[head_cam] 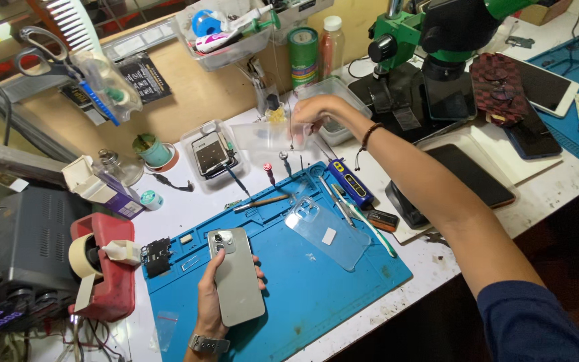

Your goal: The person removes a clear case from a silver smartphone, then uses a prying tool to separate the back cover. They use a blue electric screwdriver to remove screws from the internal frame. Finally, the person peels off a protective film from a dark grey replacement back cover.

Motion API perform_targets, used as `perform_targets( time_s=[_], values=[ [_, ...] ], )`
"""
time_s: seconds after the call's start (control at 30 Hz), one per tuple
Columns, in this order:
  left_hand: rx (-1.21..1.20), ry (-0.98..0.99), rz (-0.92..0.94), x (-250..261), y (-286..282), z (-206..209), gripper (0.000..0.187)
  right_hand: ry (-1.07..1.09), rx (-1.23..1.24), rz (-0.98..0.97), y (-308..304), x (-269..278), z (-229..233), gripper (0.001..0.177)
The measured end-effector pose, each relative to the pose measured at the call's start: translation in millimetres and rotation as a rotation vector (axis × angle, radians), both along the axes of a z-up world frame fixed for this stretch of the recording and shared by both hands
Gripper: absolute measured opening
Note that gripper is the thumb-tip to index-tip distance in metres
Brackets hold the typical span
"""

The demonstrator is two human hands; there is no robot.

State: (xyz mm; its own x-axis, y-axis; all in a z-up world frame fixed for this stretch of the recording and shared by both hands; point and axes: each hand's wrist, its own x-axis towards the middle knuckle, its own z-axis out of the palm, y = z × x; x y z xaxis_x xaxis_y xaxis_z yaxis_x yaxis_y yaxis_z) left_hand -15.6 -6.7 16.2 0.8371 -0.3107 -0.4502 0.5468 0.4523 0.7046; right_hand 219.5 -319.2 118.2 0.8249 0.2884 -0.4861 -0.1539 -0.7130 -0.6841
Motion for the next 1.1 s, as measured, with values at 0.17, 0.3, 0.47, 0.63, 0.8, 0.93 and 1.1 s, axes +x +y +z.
perform_targets(
  time_s=[0.17,0.3,0.47,0.63,0.8,0.93,1.1],
  values=[
    [0.023,0.001,0.013,-0.1,-1.8,-0.2,0.064,-0.045,-0.073,-0.015,12.8,-2.3,-8.4,0.034],
    [0.002,-0.018,0.022,-1.8,-3.0,0.9,0.061,-0.202,-0.318,-0.061,28.9,-6.3,-13.4,0.010],
    [-0.019,-0.028,0.066,-1.5,-5.0,2.0,0.060,-0.280,-0.456,-0.101,39.3,-4.3,-16.9,0.026],
    [-0.040,-0.011,-0.053,1.4,2.9,-6.8,0.064,-0.174,-0.426,-0.082,46.5,-3.6,-26.3,0.016],
    [-0.074,-0.003,-0.026,2.0,2.0,-7.0,0.062,-0.188,-0.376,-0.137,46.8,-1.7,-13.2,0.037],
    [-0.070,0.041,0.008,1.7,0.1,-1.0,0.062,-0.877,-0.509,-0.221,31.4,14.1,-10.0,0.029],
    [-0.065,0.056,0.003,2.6,0.8,0.3,0.061,-0.889,-0.380,-0.135,27.1,30.0,-20.8,0.063]
  ],
)
